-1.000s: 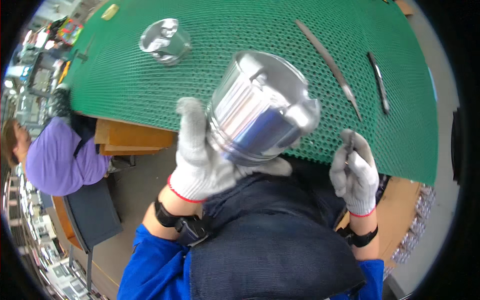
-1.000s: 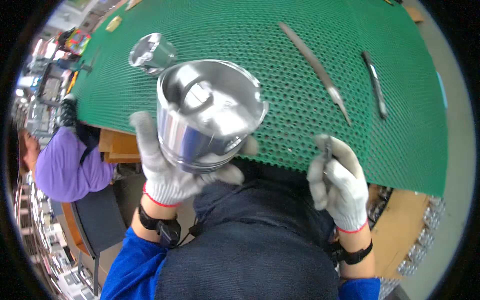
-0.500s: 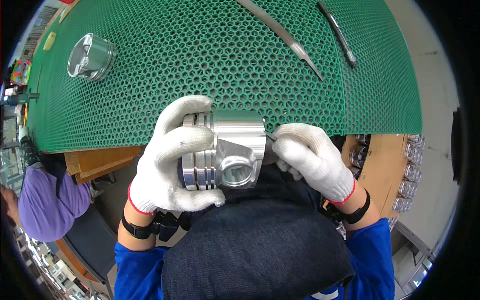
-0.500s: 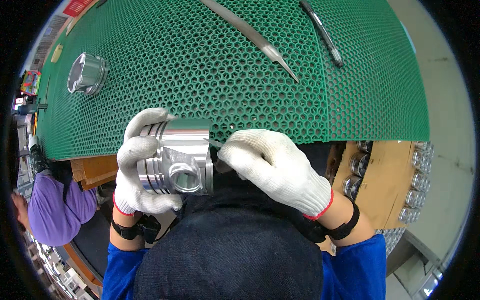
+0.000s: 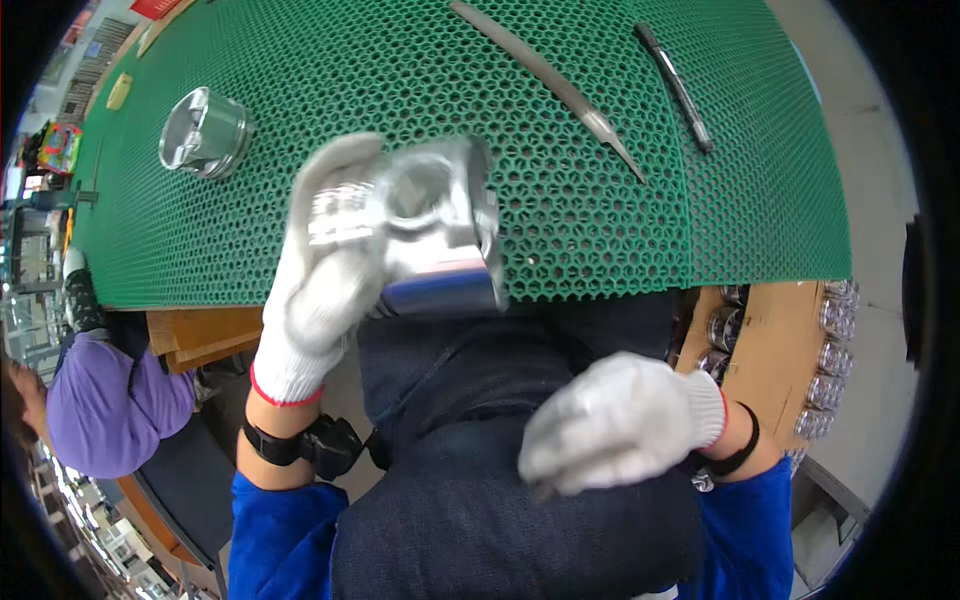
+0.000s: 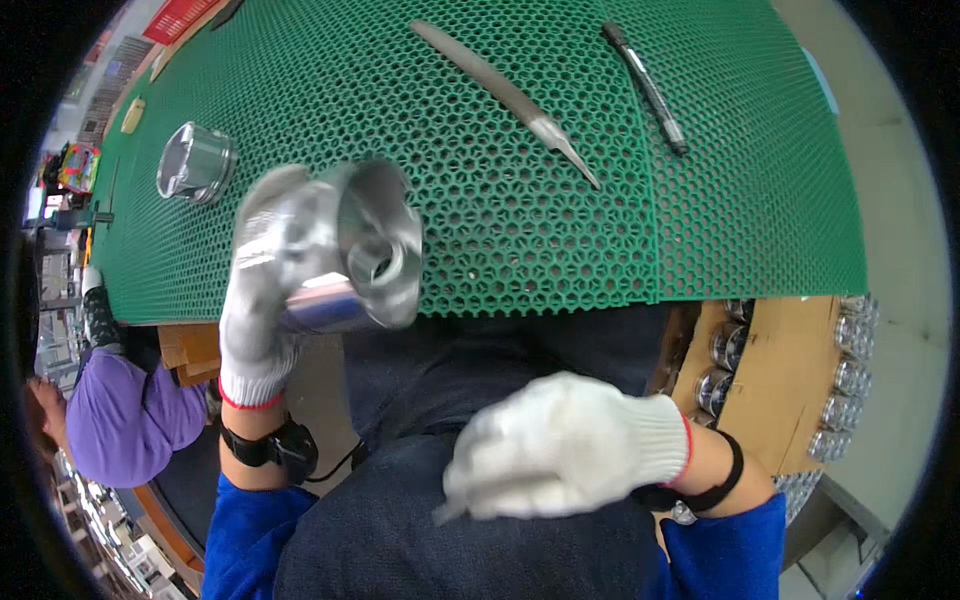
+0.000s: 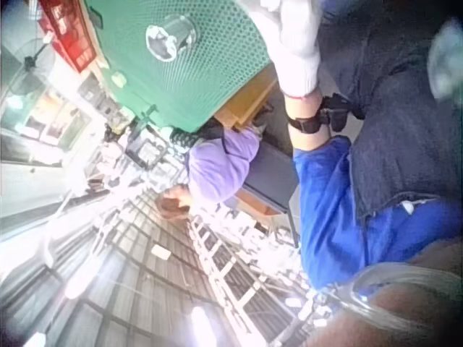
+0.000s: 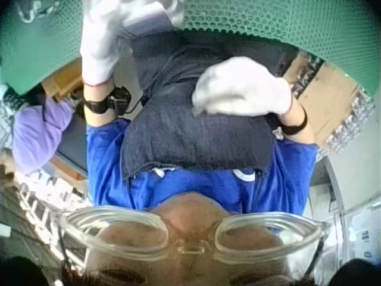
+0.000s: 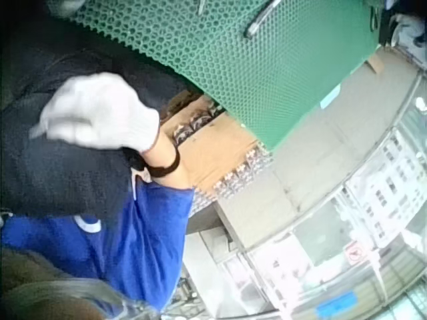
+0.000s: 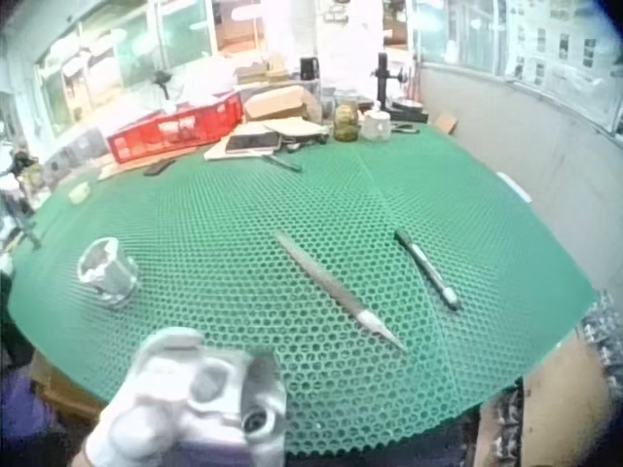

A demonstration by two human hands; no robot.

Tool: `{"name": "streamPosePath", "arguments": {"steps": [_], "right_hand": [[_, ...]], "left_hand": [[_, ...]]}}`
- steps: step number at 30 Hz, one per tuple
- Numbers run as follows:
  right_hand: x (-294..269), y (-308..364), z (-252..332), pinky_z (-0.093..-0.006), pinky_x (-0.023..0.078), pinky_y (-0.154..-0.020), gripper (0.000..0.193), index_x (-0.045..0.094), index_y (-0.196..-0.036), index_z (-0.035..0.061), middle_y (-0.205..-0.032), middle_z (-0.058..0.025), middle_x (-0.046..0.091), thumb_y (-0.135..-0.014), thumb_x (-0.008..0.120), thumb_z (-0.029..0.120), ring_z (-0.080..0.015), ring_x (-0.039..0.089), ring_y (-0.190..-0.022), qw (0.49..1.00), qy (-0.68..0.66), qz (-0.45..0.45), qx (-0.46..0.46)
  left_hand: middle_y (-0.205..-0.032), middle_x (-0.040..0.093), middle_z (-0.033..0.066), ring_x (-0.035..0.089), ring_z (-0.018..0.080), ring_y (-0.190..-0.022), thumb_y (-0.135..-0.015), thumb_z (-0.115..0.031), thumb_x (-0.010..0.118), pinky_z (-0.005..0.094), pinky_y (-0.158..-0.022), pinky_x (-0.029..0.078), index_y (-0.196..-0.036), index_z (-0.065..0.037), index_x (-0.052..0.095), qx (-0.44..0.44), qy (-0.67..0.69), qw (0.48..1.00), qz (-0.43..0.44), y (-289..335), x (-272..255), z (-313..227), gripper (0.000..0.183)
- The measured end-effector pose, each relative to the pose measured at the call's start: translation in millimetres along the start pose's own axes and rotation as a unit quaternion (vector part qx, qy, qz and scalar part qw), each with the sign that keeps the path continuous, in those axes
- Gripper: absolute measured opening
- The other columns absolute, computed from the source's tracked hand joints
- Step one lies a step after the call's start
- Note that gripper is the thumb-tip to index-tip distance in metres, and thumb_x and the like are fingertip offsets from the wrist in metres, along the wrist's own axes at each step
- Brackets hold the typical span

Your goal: Marking engine pistons with a marker and using a metal file to smooth internal surfaces.

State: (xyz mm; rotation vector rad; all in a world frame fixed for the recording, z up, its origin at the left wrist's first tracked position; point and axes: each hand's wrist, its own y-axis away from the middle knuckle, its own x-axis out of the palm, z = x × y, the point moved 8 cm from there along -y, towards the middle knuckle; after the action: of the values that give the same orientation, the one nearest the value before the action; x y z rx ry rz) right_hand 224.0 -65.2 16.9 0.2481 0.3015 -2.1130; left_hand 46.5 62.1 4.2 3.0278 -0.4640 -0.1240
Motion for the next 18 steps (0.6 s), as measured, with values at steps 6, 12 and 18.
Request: {"name": "streamPosePath", "arguments": {"steps": [6, 12, 18], "right_hand": [[13, 9, 11, -0.0357, 0.054, -0.073, 0.023, 0.067, -0.103, 0.0059, -0.095, -0.0087, 0.068, -0.096, 0.061, 0.026, -0.0275, 0.067, -0.084, 0.972, -0.202, 0.12, -0.004], [-30, 43, -42, -0.0237, 0.047, -0.055, 0.035, 0.067, -0.089, 0.002, -0.084, -0.0084, 0.069, -0.09, 0.06, 0.036, -0.0109, 0.06, -0.067, 0.858, -0.374, -0.235, 0.264], [-36, 22, -58, -0.0201, 0.043, -0.052, 0.04, 0.067, -0.091, 0.004, -0.08, -0.0028, 0.065, -0.094, 0.052, 0.041, -0.0058, 0.053, -0.063, 0.819, -0.323, -0.295, 0.371]], "left_hand": [[-0.145, 0.041, 0.0171, 0.046, 0.0326, -0.132, -0.076, -0.082, 0.052, 0.052, -0.108, 0.042, -0.149, -0.009, 0.028, -0.047, 0.471, 0.88, 0.032, 28, 8, 7, 0.107], [-0.138, 0.043, 0.0249, 0.047, 0.0379, -0.127, -0.06, -0.038, 0.093, 0.0485, -0.105, 0.04, -0.135, -0.003, 0.045, 0.265, -0.137, 0.94, 0.167, 22, 35, -22, 0.096], [-0.137, 0.043, 0.0273, 0.046, 0.0403, -0.127, -0.061, -0.038, 0.092, 0.0508, -0.102, 0.042, -0.133, -0.002, 0.048, 0.308, -0.088, 0.934, 0.16, 26, 38, -12, 0.092]]}}
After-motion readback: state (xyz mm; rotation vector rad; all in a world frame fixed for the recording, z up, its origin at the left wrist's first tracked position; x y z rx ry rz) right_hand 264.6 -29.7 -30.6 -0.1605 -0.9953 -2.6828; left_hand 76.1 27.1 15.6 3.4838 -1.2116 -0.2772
